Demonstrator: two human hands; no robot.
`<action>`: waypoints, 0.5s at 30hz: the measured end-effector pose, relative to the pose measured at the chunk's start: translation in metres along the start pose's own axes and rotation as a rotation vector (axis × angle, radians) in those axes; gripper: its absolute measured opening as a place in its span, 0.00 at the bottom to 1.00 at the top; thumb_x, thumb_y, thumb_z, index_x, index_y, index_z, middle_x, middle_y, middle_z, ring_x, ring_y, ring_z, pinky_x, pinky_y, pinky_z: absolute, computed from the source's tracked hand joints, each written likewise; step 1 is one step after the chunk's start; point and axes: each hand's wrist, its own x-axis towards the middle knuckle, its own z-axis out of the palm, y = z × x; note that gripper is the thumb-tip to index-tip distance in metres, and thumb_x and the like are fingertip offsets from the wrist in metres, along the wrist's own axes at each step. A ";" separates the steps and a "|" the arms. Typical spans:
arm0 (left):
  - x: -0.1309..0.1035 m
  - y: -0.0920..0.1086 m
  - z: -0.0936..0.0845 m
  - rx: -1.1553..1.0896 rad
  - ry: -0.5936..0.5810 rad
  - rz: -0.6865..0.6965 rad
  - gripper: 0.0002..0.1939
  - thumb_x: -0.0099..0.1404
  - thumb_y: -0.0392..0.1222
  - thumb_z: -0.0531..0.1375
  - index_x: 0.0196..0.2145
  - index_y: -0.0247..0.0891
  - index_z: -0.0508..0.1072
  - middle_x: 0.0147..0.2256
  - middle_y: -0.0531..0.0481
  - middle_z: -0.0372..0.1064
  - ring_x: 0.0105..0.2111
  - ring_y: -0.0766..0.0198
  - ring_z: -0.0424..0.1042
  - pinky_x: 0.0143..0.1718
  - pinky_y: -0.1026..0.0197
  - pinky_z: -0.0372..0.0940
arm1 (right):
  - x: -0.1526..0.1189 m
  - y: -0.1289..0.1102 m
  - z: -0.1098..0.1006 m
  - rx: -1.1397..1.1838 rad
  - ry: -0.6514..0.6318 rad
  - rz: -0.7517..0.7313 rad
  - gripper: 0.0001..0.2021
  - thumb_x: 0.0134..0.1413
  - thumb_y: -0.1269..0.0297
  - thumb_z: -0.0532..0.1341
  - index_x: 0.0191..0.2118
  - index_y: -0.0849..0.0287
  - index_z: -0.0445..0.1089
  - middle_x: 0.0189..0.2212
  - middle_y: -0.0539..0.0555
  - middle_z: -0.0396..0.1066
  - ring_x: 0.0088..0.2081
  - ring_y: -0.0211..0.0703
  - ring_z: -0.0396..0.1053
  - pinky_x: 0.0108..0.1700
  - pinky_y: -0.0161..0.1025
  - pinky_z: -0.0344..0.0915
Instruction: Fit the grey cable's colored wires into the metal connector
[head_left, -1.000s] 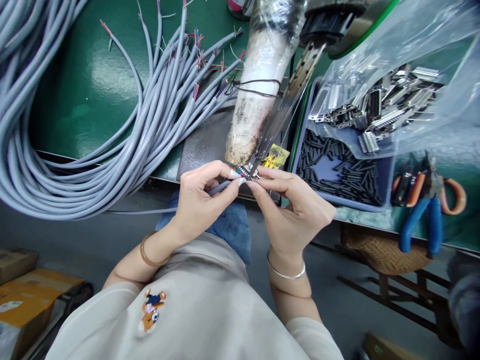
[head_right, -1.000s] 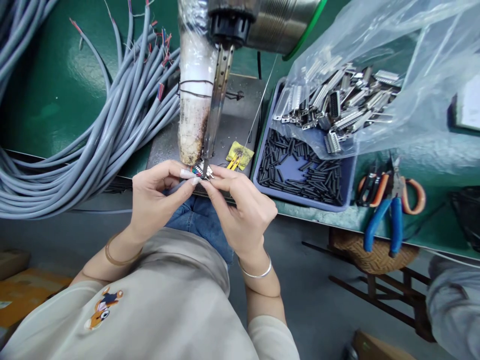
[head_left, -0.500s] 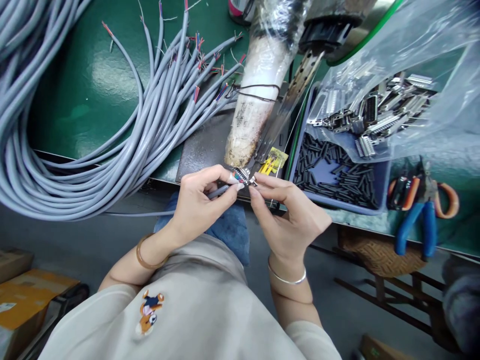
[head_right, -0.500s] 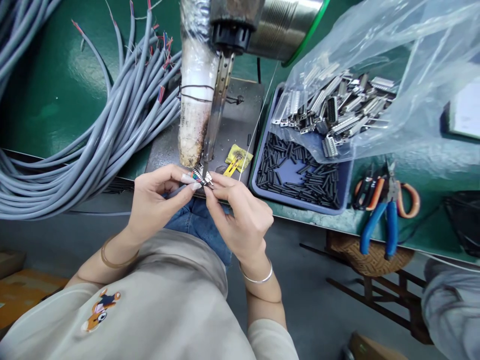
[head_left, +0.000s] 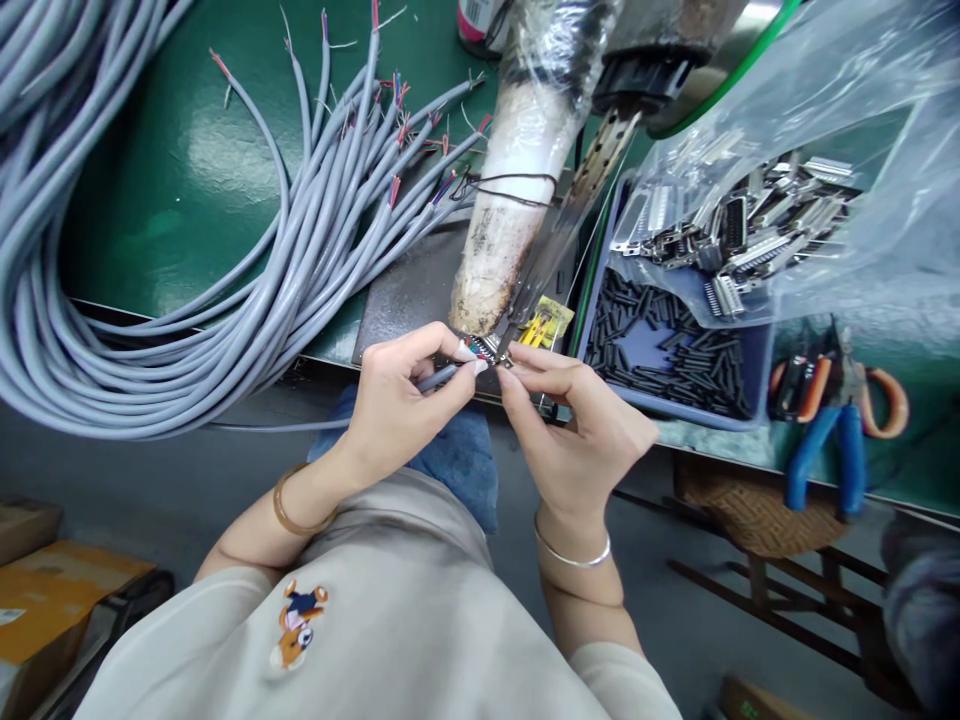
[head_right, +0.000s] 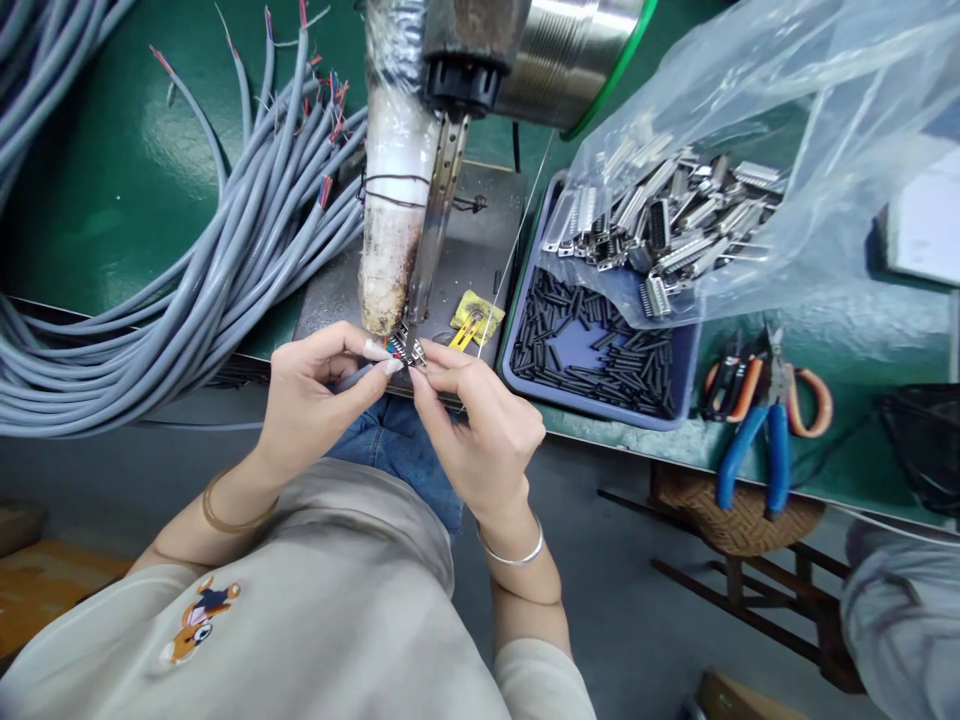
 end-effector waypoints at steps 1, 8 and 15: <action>0.000 0.000 0.000 0.001 0.001 0.001 0.06 0.63 0.35 0.65 0.29 0.37 0.72 0.19 0.61 0.58 0.18 0.75 0.48 0.20 0.65 0.45 | 0.000 0.000 0.000 -0.002 0.000 0.002 0.08 0.60 0.75 0.70 0.37 0.54 0.74 0.42 0.49 0.85 0.40 0.42 0.85 0.41 0.36 0.81; 0.002 0.004 0.001 -0.015 0.029 0.004 0.06 0.62 0.34 0.65 0.30 0.38 0.71 0.17 0.64 0.48 0.18 0.75 0.44 0.20 0.65 0.44 | 0.000 0.000 0.001 0.001 0.002 0.006 0.07 0.61 0.74 0.70 0.37 0.54 0.75 0.43 0.50 0.85 0.40 0.42 0.85 0.41 0.36 0.81; -0.001 0.002 -0.002 -0.059 -0.012 -0.014 0.04 0.62 0.34 0.66 0.31 0.37 0.74 0.19 0.60 0.58 0.18 0.75 0.49 0.20 0.66 0.46 | -0.001 -0.004 -0.002 -0.006 0.018 0.014 0.08 0.61 0.74 0.70 0.36 0.54 0.74 0.43 0.49 0.85 0.40 0.44 0.85 0.41 0.37 0.82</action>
